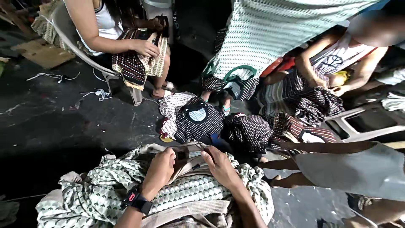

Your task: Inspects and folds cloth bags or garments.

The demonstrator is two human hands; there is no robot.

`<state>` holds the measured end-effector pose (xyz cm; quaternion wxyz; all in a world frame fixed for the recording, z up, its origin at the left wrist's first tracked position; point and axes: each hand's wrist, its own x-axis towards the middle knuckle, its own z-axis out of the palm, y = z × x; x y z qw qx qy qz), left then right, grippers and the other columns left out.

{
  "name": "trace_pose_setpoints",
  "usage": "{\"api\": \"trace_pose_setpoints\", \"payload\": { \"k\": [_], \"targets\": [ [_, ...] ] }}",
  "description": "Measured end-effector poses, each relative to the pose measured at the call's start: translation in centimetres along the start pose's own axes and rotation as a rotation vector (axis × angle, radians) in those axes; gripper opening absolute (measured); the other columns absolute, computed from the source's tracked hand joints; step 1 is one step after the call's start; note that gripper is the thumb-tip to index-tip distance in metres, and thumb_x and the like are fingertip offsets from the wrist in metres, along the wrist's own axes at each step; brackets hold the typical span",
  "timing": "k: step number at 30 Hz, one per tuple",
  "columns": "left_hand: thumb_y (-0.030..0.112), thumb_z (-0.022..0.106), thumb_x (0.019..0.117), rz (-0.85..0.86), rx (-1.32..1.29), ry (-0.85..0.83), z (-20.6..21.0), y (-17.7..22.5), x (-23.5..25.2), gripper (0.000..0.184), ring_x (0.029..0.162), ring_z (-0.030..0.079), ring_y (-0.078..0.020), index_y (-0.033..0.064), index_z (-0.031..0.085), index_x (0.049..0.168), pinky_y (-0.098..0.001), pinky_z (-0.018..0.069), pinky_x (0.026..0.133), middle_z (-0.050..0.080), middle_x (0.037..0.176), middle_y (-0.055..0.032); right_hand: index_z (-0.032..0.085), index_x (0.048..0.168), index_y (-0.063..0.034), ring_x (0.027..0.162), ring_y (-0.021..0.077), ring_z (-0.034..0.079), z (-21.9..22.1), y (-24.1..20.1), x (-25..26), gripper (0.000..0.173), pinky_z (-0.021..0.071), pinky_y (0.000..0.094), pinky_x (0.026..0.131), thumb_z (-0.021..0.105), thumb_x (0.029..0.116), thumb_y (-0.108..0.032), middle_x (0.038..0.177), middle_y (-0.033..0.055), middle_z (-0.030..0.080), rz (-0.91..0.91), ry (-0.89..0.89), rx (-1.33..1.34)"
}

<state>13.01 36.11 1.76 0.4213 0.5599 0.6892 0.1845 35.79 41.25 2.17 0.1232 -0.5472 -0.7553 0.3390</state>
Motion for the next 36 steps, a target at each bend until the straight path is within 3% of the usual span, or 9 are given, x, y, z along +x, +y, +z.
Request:
{"api": "trace_pose_setpoints", "payload": {
  "k": [3, 6, 8, 10, 14, 19, 21, 25, 36],
  "targets": [
    [0.012, 0.051, 0.1064, 0.038, -0.015, -0.005, -0.1, -0.3, 0.1, 0.021, 0.091, 0.069, -0.0276, -0.0017, 0.065, 0.114, -0.0467, 0.056, 0.088, 0.07, 0.099, -0.0152, 0.069, 0.113, -0.0061, 0.089, 0.0232, 0.068, 0.1, -0.1, 0.1, 0.049, 0.0557, 0.0484, 0.082, 0.044, 0.1064, -0.048, 0.097, 0.0097, 0.069, -0.024, 0.016, -0.008],
    [0.009, 0.058, 0.1008, 0.109, 0.136, -0.089, 0.7, -0.4, 0.4, 0.027, 0.115, 0.065, -0.0358, 0.0018, 0.067, 0.125, -0.0556, 0.05, 0.102, 0.069, 0.119, -0.0207, 0.068, 0.115, -0.005, 0.091, 0.0256, 0.068, 0.3, -0.2, 0.1, 0.048, 0.0558, 0.0495, 0.084, 0.045, 0.1069, -0.046, 0.103, 0.0117, 0.069, -0.003, -0.013, -0.071],
    [0.009, 0.054, 0.1012, 0.09, 0.272, -0.143, 1.5, 0.4, 0.7, 0.028, 0.124, 0.061, -0.0354, 0.0062, 0.07, 0.124, -0.0548, 0.0484, 0.105, 0.066, 0.127, -0.0182, 0.067, 0.122, -0.0051, 0.1, 0.0292, 0.069, 0.4, -0.2, 0.4, 0.048, 0.0552, 0.0529, 0.09, 0.047, 0.1071, -0.045, 0.114, 0.0138, 0.069, 0.046, -0.063, -0.122],
    [0.012, 0.049, 0.105, 0.05, 0.333, -0.155, 1.9, 1.0, 1.1, 0.027, 0.124, 0.061, -0.0347, 0.0056, 0.07, 0.119, -0.053, 0.0488, 0.103, 0.067, 0.126, -0.0168, 0.065, 0.13, -0.0067, 0.11, 0.0303, 0.068, 0.5, 0.1, 0.7, 0.051, 0.053, 0.0539, 0.097, 0.044, 0.1076, -0.048, 0.124, 0.0144, 0.068, 0.094, -0.102, -0.158],
    [0.012, 0.048, 0.1049, -0.03, 0.304, -0.159, 2.0, 1.6, 1.1, 0.025, 0.119, 0.062, -0.0378, 0.0018, 0.063, 0.122, -0.0544, 0.0499, 0.1, 0.066, 0.121, -0.0209, 0.064, 0.132, -0.0071, 0.114, 0.0309, 0.067, 0.6, 0.7, 0.5, 0.053, 0.0515, 0.0532, 0.1, 0.041, 0.108, -0.048, 0.127, 0.016, 0.067, 0.114, -0.117, -0.174],
    [0.006, 0.052, 0.1007, -0.042, 0.338, -0.149, 2.4, 2.2, 1.1, 0.025, 0.115, 0.064, -0.0365, 0.0022, 0.061, 0.124, -0.0542, 0.0509, 0.097, 0.067, 0.118, -0.0188, 0.068, 0.127, -0.0097, 0.108, 0.0318, 0.069, 0.3, 0.9, -0.5, 0.052, 0.0535, 0.0551, 0.094, 0.044, 0.1058, -0.051, 0.124, 0.0149, 0.068, 0.068, -0.113, -0.195],
    [0.007, 0.052, 0.1015, -0.037, 0.348, -0.121, 2.4, 2.4, 1.1, 0.023, 0.112, 0.066, -0.0354, 0.0031, 0.061, 0.122, -0.0542, 0.052, 0.095, 0.068, 0.115, -0.0181, 0.068, 0.127, -0.012, 0.109, 0.0328, 0.069, -0.1, 0.6, -0.5, 0.052, 0.0541, 0.0569, 0.092, 0.046, 0.1048, -0.054, 0.127, 0.0134, 0.068, 0.045, -0.168, -0.254],
    [0.008, 0.05, 0.1031, -0.027, 0.382, -0.068, 2.5, 2.4, 1.2, 0.02, 0.108, 0.067, -0.0359, 0.0037, 0.061, 0.119, -0.0533, 0.0532, 0.092, 0.069, 0.111, -0.0176, 0.07, 0.119, -0.0103, 0.104, 0.0345, 0.07, -0.3, -0.3, 0.1, 0.049, 0.0552, 0.0585, 0.086, 0.05, 0.1047, -0.052, 0.121, 0.0135, 0.068, -0.051, -0.251, -0.356],
    [0.009, 0.049, 0.104, -0.068, 0.393, -0.051, 2.6, 1.8, 1.0, 0.025, 0.11, 0.067, -0.0375, 0.0045, 0.06, 0.126, -0.0548, 0.0529, 0.094, 0.07, 0.113, -0.0186, 0.07, 0.12, -0.011, 0.108, 0.0361, 0.068, 1.4, -2.3, 1.7, 0.044, 0.0539, 0.0601, 0.086, 0.047, 0.1073, -0.046, 0.124, 0.0131, 0.068, -0.117, -0.371, -0.452]
  ]
}}
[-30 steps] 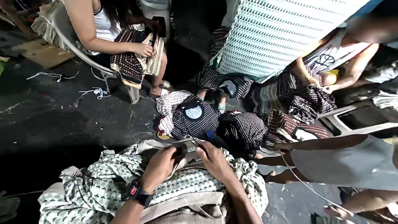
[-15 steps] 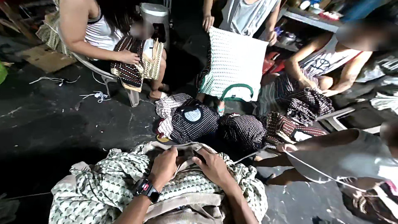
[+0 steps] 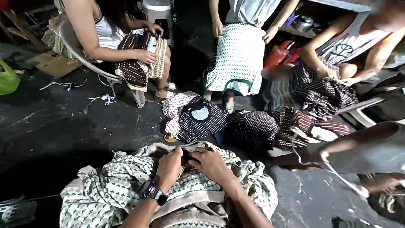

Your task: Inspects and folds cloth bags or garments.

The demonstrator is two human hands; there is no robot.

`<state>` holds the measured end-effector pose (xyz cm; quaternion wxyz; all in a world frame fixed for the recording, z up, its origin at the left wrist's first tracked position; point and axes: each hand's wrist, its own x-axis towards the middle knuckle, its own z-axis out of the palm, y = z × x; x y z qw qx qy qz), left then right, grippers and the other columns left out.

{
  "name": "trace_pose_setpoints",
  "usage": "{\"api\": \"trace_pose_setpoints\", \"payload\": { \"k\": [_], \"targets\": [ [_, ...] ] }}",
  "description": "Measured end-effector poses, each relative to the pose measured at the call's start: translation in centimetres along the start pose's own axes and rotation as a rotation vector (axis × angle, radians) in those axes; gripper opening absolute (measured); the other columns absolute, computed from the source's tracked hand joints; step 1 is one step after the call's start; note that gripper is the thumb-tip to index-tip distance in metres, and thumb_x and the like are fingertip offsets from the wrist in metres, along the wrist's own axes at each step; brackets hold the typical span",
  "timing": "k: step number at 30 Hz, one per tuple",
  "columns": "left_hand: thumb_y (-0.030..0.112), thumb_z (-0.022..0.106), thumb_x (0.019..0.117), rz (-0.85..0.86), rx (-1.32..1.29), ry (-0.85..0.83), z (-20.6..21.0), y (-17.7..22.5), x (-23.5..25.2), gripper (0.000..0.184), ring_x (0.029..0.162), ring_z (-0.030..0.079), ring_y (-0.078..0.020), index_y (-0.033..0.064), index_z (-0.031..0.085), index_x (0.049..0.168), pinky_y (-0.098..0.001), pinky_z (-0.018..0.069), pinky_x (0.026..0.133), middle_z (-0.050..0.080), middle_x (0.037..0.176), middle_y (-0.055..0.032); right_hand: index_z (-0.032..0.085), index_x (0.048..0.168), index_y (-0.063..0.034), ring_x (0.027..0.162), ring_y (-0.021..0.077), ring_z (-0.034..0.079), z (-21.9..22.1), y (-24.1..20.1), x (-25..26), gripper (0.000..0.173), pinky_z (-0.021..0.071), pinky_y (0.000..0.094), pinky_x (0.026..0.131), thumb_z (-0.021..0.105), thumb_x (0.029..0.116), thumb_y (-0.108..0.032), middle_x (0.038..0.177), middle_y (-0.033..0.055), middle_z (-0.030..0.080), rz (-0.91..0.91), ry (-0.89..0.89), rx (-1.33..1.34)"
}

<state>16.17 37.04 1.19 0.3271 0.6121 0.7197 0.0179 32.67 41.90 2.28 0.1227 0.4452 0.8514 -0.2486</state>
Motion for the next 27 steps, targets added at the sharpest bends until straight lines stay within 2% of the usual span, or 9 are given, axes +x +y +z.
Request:
{"api": "trace_pose_setpoints", "payload": {
  "k": [4, 10, 15, 18, 21, 22, 24, 25, 27],
  "targets": [
    [0.006, 0.051, 0.1017, 0.006, -0.018, 0.018, 0.1, -0.3, 0.5, 0.025, 0.108, 0.068, -0.0369, 0.0047, 0.06, 0.125, -0.0545, 0.0535, 0.092, 0.069, 0.113, -0.0183, 0.07, 0.121, -0.0103, 0.114, 0.0363, 0.067, -0.2, 0.1, 0.6, 0.045, 0.0526, 0.0603, 0.091, 0.045, 0.1078, -0.046, 0.127, 0.0139, 0.067, -0.005, -0.028, 0.003],
    [0.009, 0.047, 0.1049, 0.021, -0.116, 0.023, 0.2, -1.1, 1.1, 0.023, 0.107, 0.067, -0.0369, 0.0016, 0.061, 0.122, -0.0547, 0.053, 0.094, 0.068, 0.11, -0.0198, 0.072, 0.114, -0.0102, 0.108, 0.0348, 0.069, 0.6, 1.1, 0.2, 0.047, 0.0539, 0.0596, 0.088, 0.047, 0.1062, -0.05, 0.119, 0.013, 0.07, 0.013, 0.051, 0.076],
    [0.013, 0.041, 0.1105, 0.076, -0.627, -0.06, -1.2, -2.8, 1.6, 0.024, 0.077, 0.068, -0.0211, -0.0026, 0.058, 0.116, -0.0391, 0.0597, 0.076, 0.065, 0.09, -0.0117, 0.07, 0.119, -0.0076, 0.107, 0.0329, 0.069, 1.3, 3.0, -2.0, 0.053, 0.0538, 0.0583, 0.092, 0.044, 0.1059, -0.052, 0.117, 0.0148, 0.07, 0.132, 0.15, 0.332],
    [0.011, 0.038, 0.1109, 0.131, -0.972, -0.034, -2.6, -3.7, 1.5, 0.023, 0.071, 0.07, -0.0178, -0.0034, 0.057, 0.112, -0.0353, 0.0634, 0.072, 0.065, 0.086, -0.0084, 0.07, 0.118, -0.0058, 0.107, 0.0308, 0.069, 2.0, 3.9, -2.9, 0.057, 0.0533, 0.0566, 0.093, 0.041, 0.1055, -0.053, 0.115, 0.0149, 0.071, 0.136, 0.22, 0.448],
    [0.009, 0.04, 0.1091, 0.097, -1.003, 0.324, -3.8, -4.9, 2.0, 0.022, 0.083, 0.073, -0.0232, -0.0031, 0.057, 0.117, -0.0418, 0.063, 0.08, 0.069, 0.099, -0.0133, 0.07, 0.115, -0.0048, 0.107, 0.0286, 0.069, 2.1, 4.0, -3.4, 0.058, 0.0537, 0.0543, 0.093, 0.04, 0.1052, -0.053, 0.113, 0.0145, 0.071, 0.125, 0.271, 0.509],
    [0.01, 0.043, 0.1094, 0.025, -0.812, 0.423, -4.2, -5.2, 2.1, 0.027, 0.098, 0.073, -0.0277, -0.0015, 0.053, 0.131, -0.0461, 0.061, 0.089, 0.068, 0.116, -0.0168, 0.07, 0.115, -0.0044, 0.105, 0.028, 0.069, 2.1, 4.0, -3.6, 0.058, 0.0538, 0.0536, 0.093, 0.039, 0.1053, -0.052, 0.112, 0.0145, 0.071, 0.127, 0.28, 0.522],
    [0.015, 0.055, 0.106, -0.077, -0.443, 0.435, -4.7, -4.9, 2.1, 0.06, 0.123, 0.058, -0.0491, 0.0012, 0.029, 0.158, -0.0664, 0.048, 0.1, 0.048, 0.147, -0.0306, 0.069, 0.117, -0.0039, 0.102, 0.0261, 0.068, 2.1, 3.9, -3.9, 0.056, 0.0536, 0.0514, 0.093, 0.039, 0.106, -0.049, 0.108, 0.014, 0.071, 0.143, 0.282, 0.559],
    [0.017, 0.059, 0.104, -0.069, -0.366, 0.409, -4.5, -4.3, 1.9, 0.069, 0.126, 0.055, -0.053, 0.0015, 0.023, 0.161, -0.0698, 0.0458, 0.101, 0.044, 0.149, -0.0337, 0.069, 0.117, -0.004, 0.101, 0.0247, 0.068, 2.2, 3.9, -3.9, 0.054, 0.0534, 0.0495, 0.092, 0.039, 0.1062, -0.048, 0.106, 0.0131, 0.07, 0.15, 0.285, 0.579],
    [0.021, 0.062, 0.1028, 0.064, -0.342, 0.333, -3.3, -2.9, 1.5, 0.06, 0.122, 0.061, -0.0435, 0.0025, 0.039, 0.155, -0.0618, 0.051, 0.1, 0.056, 0.14, -0.0273, 0.069, 0.116, -0.0036, 0.097, 0.0219, 0.068, 2.5, 4.1, -3.7, 0.053, 0.0538, 0.0459, 0.091, 0.04, 0.1063, -0.047, 0.103, 0.0117, 0.07, 0.151, 0.297, 0.616]
  ]
}}
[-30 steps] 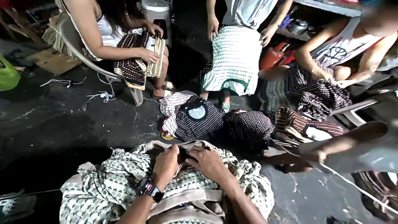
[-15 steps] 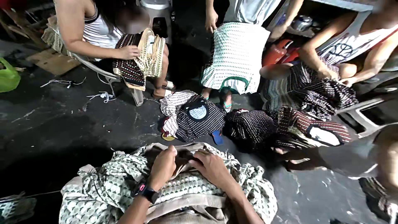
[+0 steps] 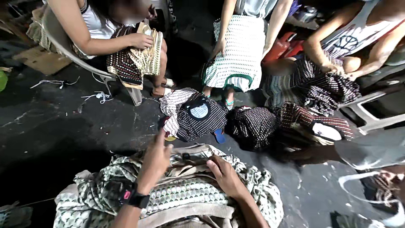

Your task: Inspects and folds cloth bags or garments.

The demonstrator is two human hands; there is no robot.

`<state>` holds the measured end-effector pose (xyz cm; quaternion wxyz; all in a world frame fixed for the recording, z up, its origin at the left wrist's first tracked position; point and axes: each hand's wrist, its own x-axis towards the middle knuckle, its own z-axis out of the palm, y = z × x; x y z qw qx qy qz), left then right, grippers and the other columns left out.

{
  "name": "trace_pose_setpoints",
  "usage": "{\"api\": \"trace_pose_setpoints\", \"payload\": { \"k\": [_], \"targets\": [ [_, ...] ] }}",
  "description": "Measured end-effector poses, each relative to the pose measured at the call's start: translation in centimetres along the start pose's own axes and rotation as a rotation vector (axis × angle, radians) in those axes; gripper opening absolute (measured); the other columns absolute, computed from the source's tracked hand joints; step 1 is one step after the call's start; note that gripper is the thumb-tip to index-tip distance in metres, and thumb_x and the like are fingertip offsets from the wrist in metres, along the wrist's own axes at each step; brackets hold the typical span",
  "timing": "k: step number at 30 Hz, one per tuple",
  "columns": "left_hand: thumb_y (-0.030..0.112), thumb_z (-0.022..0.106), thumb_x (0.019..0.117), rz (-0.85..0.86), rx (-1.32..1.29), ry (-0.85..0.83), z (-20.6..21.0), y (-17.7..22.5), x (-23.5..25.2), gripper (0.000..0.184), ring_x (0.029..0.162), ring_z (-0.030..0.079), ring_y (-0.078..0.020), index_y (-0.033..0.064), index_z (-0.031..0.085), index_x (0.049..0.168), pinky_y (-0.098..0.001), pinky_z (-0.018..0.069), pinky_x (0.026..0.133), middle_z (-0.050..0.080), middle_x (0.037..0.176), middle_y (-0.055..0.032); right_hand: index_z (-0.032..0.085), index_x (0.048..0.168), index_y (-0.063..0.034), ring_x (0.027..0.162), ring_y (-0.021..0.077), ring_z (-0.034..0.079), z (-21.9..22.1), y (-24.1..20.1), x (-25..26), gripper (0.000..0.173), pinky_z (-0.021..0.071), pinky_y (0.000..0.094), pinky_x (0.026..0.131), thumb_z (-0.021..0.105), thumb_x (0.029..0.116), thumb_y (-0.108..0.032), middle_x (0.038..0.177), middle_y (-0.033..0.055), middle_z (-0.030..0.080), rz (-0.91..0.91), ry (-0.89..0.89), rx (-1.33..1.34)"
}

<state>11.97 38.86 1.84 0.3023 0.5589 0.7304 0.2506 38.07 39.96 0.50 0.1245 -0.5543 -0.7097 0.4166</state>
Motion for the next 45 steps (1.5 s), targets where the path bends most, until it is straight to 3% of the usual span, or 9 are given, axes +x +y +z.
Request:
{"api": "trace_pose_setpoints", "payload": {
  "k": [3, 8, 13, 19, 22, 26, 30, 38, 45],
  "targets": [
    [0.018, 0.065, 0.1, 0.199, -0.105, -0.161, 3.4, 1.4, -0.8, 0.029, 0.102, 0.069, -0.0258, 0.0056, 0.07, 0.125, -0.047, 0.0574, 0.093, 0.068, 0.116, -0.0132, 0.068, 0.116, -0.0028, 0.095, 0.0205, 0.068, 0.2, 0.0, 0.2, 0.052, 0.0543, 0.0442, 0.09, 0.039, 0.107, -0.045, 0.101, 0.0113, 0.07, 0.018, -0.009, 0.034],
    [0.005, 0.056, 0.0978, 0.193, 0.008, -0.481, 6.0, 2.3, -0.8, 0.028, 0.119, 0.064, -0.0319, 0.0027, 0.069, 0.123, -0.0507, 0.0489, 0.105, 0.068, 0.122, -0.0171, 0.067, 0.117, -0.0026, 0.096, 0.0168, 0.067, 0.0, 0.2, -0.4, 0.051, 0.0537, 0.0385, 0.09, 0.039, 0.1073, -0.045, 0.101, 0.01, 0.07, 0.029, 0.014, 0.09],
    [0.011, 0.053, 0.1033, 0.113, 0.046, -0.457, 5.9, 2.0, -0.3, 0.024, 0.115, 0.065, -0.033, 0.0002, 0.071, 0.114, -0.0512, 0.0491, 0.104, 0.071, 0.114, -0.0183, 0.067, 0.114, -0.0034, 0.09, 0.0147, 0.065, 0.2, 0.0, -0.5, 0.051, 0.0534, 0.0367, 0.086, 0.039, 0.1072, -0.045, 0.097, 0.0078, 0.068, 0.019, 0.017, 0.094],
    [0.008, 0.047, 0.1048, 0.05, 0.01, -0.43, 5.4, 1.8, -0.7, 0.024, 0.109, 0.067, -0.0331, 0.0, 0.064, 0.12, -0.0516, 0.0519, 0.098, 0.069, 0.111, -0.0184, 0.067, 0.114, -0.0027, 0.092, 0.0167, 0.066, 0.3, 0.1, -0.4, 0.05, 0.0536, 0.0388, 0.088, 0.04, 0.1073, -0.044, 0.098, 0.0092, 0.068, 0.003, 0.008, 0.087],
    [0.007, 0.052, 0.101, 0.116, 0.048, -0.487, 5.9, 1.5, -0.6, 0.032, 0.118, 0.065, -0.0327, 0.0048, 0.064, 0.131, -0.053, 0.0492, 0.104, 0.068, 0.122, -0.0175, 0.067, 0.114, -0.0025, 0.091, 0.0161, 0.065, 0.3, 0.2, -0.2, 0.05, 0.0534, 0.0383, 0.088, 0.039, 0.1073, -0.044, 0.098, 0.009, 0.068, 0.004, 0.0, 0.089],
    [0.006, 0.05, 0.1014, 0.127, 0.129, -0.496, 6.2, 2.0, -0.4, 0.029, 0.124, 0.062, -0.0345, 0.0023, 0.07, 0.122, -0.0525, 0.0463, 0.107, 0.068, 0.124, -0.0187, 0.067, 0.114, -0.0021, 0.09, 0.0152, 0.065, 0.3, 0.2, -0.2, 0.051, 0.0534, 0.0368, 0.086, 0.04, 0.1075, -0.045, 0.096, 0.0086, 0.068, 0.002, 0.015, 0.086],
    [0.007, 0.048, 0.1035, 0.077, 0.166, -0.475, 5.8, 1.9, -0.4, 0.028, 0.119, 0.063, -0.0357, 0.0018, 0.064, 0.125, -0.0532, 0.0485, 0.103, 0.068, 0.12, -0.0197, 0.067, 0.113, -0.0033, 0.09, 0.0171, 0.065, 0.7, 0.2, 0.2, 0.051, 0.0534, 0.0393, 0.086, 0.04, 0.107, -0.046, 0.096, 0.0086, 0.067, 0.005, 0.004, 0.068],
    [0.01, 0.044, 0.1056, 0.009, 0.18, -0.481, 5.8, 1.9, 0.0, 0.028, 0.114, 0.065, -0.0373, 0.0047, 0.058, 0.13, -0.0558, 0.0513, 0.096, 0.068, 0.117, -0.0195, 0.067, 0.127, -0.0111, 0.115, 0.0338, 0.066, 0.1, -3.2, 0.9, 0.055, 0.0519, 0.0597, 0.095, 0.043, 0.1059, -0.056, 0.128, 0.015, 0.066, 0.231, -0.214, -0.368],
    [0.017, 0.039, 0.11, 0.003, 0.165, -0.478, 6.0, 1.7, 0.5, 0.03, 0.112, 0.066, -0.0366, 0.0031, 0.058, 0.129, -0.0546, 0.0516, 0.096, 0.068, 0.114, -0.0197, 0.067, 0.126, -0.0119, 0.115, 0.0386, 0.067, 0.4, -5.2, 2.2, 0.055, 0.052, 0.0619, 0.092, 0.043, 0.1057, -0.056, 0.128, 0.0168, 0.068, 0.31, -0.299, -0.539]
  ]
}}
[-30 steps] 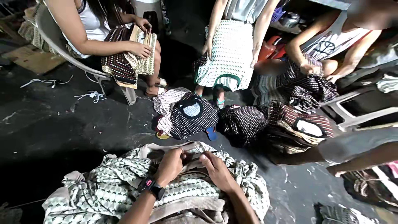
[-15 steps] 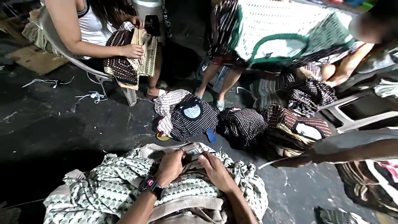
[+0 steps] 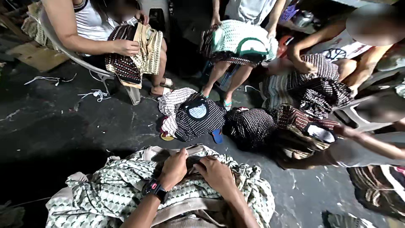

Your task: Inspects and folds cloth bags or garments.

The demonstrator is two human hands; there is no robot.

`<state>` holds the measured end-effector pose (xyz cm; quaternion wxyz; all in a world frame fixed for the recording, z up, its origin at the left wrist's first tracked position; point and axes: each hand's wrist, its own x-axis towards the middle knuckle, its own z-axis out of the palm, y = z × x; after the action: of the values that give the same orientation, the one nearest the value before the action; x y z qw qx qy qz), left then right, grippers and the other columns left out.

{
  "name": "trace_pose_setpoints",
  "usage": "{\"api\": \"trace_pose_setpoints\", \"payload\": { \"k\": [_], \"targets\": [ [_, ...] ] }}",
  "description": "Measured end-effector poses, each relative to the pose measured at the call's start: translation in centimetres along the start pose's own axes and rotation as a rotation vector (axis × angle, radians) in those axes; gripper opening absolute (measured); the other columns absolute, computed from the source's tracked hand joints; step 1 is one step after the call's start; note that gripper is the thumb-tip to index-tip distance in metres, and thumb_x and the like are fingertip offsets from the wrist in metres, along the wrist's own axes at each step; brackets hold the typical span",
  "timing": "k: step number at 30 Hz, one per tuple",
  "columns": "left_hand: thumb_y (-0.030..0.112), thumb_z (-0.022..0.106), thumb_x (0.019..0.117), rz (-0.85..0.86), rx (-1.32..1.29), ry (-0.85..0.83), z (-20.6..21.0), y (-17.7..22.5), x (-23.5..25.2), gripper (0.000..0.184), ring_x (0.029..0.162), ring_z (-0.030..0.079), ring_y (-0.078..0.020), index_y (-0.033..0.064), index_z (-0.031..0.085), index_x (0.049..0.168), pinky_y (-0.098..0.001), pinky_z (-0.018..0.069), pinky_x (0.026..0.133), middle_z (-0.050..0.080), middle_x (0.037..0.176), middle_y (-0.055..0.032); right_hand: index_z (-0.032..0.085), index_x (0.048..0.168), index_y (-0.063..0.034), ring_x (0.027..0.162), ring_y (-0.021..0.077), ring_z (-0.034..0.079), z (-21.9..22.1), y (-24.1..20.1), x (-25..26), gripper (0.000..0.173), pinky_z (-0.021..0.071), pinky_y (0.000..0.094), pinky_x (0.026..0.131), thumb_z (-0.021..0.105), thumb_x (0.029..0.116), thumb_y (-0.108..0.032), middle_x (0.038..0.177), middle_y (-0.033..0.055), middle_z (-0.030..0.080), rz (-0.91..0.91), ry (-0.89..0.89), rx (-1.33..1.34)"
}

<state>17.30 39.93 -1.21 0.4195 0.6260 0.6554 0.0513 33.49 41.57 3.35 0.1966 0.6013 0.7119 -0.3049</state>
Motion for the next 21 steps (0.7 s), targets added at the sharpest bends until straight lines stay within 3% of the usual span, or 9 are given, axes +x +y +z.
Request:
{"api": "trace_pose_setpoints", "payload": {
  "k": [7, 11, 14, 17, 19, 21],
  "targets": [
    [0.016, 0.039, 0.1094, 0.009, 0.016, -0.006, 0.1, 0.1, 0.2, 0.029, 0.112, 0.066, -0.036, 0.0055, 0.058, 0.129, -0.0547, 0.0519, 0.095, 0.069, 0.115, -0.0183, 0.069, 0.118, -0.0105, 0.115, 0.0378, 0.066, -0.1, -0.2, 1.1, 0.046, 0.0521, 0.0611, 0.091, 0.044, 0.1072, -0.048, 0.124, 0.0153, 0.068, -0.04, -0.031, -0.084],
    [0.019, 0.039, 0.1104, -0.017, -0.069, -0.014, -0.2, -0.4, 0.4, 0.03, 0.111, 0.066, -0.0353, 0.0022, 0.06, 0.124, -0.0534, 0.0515, 0.097, 0.068, 0.112, -0.0199, 0.07, 0.117, -0.0092, 0.11, 0.0341, 0.067, 0.7, 2.5, 1.8, 0.051, 0.0515, 0.0596, 0.093, 0.044, 0.1065, -0.052, 0.115, 0.0153, 0.07, -0.098, 0.016, 0.189],
    [0.018, 0.048, 0.1069, 0.033, -0.153, -0.025, 0.0, -1.2, 0.6, 0.028, 0.112, 0.066, -0.0328, 0.0029, 0.064, 0.125, -0.0527, 0.0509, 0.099, 0.069, 0.115, -0.0184, 0.07, 0.115, -0.0058, 0.103, 0.028, 0.067, 1.2, 4.3, 2.1, 0.051, 0.0516, 0.0532, 0.094, 0.043, 0.1075, -0.049, 0.108, 0.0144, 0.07, -0.151, 0.042, 0.402],
    [0.016, 0.055, 0.1014, 0.06, -0.053, -0.087, 0.2, -0.7, 0.7, 0.033, 0.123, 0.062, -0.0329, 0.0092, 0.065, 0.132, -0.0559, 0.0476, 0.105, 0.068, 0.127, -0.016, 0.07, 0.117, -0.0071, 0.107, 0.0274, 0.067, 1.1, 4.2, 1.9, 0.05, 0.0512, 0.0528, 0.096, 0.044, 0.1072, -0.049, 0.111, 0.0137, 0.07, -0.132, 0.027, 0.407],
    [0.013, 0.052, 0.1021, 0.063, 0.021, -0.088, 0.3, -0.2, 0.7, 0.029, 0.125, 0.061, -0.0333, 0.0066, 0.07, 0.124, -0.0554, 0.0469, 0.105, 0.068, 0.127, -0.0159, 0.07, 0.119, -0.0086, 0.111, 0.0278, 0.067, 1.2, 4.3, 2.0, 0.05, 0.0506, 0.0543, 0.099, 0.046, 0.1064, -0.05, 0.116, 0.0132, 0.07, -0.134, 0.021, 0.386],
    [0.014, 0.049, 0.1042, 0.061, 0.045, -0.06, 0.5, -0.2, 0.8, 0.03, 0.125, 0.061, -0.0318, 0.0077, 0.072, 0.123, -0.0534, 0.0472, 0.106, 0.069, 0.126, -0.0143, 0.07, 0.121, -0.0113, 0.114, 0.0283, 0.066, 1.2, 4.1, 2.0, 0.051, 0.0503, 0.0561, 0.099, 0.046, 0.1054, -0.053, 0.119, 0.012, 0.07, -0.126, 0.009, 0.336]
  ]
}}
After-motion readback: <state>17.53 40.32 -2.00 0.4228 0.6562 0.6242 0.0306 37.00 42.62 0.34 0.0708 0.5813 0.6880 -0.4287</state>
